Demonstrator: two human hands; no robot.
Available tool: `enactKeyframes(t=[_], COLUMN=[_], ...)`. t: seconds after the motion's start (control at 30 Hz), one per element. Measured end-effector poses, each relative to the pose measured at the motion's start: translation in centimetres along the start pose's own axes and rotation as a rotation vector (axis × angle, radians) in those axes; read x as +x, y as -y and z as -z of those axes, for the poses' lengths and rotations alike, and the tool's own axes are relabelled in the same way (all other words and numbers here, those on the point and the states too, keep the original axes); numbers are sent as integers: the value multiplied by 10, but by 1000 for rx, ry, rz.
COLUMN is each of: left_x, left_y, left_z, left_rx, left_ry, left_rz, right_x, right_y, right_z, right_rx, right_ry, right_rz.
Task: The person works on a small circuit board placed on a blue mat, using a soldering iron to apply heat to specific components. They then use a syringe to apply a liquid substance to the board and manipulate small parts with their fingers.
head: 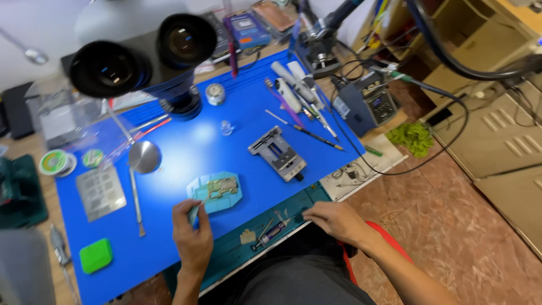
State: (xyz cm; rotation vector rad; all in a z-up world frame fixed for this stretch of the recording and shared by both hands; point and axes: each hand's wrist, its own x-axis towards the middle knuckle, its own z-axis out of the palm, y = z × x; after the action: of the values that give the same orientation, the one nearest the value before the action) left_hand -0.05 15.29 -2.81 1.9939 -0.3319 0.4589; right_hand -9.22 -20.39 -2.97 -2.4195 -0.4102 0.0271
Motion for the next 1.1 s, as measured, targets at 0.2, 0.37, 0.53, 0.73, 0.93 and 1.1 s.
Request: enactKeyframes(t=[0.2,0.37,0.53,0.73,0.93,1.1], left_x=[-6,-7,-7,-11,-11,-13], left_y=[10,10,9,12,11,12], left_z=[-4,-2,-6,-13,-16,-19], left_rx=[1,44,96,137,142,163], left_ry=[-52,-109,-144,-196,-265,-293], left_rz=[49,40,68,29,69,77], right_x=[21,47,61,93,106,107], right_y=[7,-55,-78,-98,-114,-125], right_z=[94,151,177,202,207,202], right_rx=[126,93,-38,401,197,177], right_ry=[-819,-1144,-1067,-1127,-1115,-1138], right_rz=[-679,-556,-746,-637,-490,-435])
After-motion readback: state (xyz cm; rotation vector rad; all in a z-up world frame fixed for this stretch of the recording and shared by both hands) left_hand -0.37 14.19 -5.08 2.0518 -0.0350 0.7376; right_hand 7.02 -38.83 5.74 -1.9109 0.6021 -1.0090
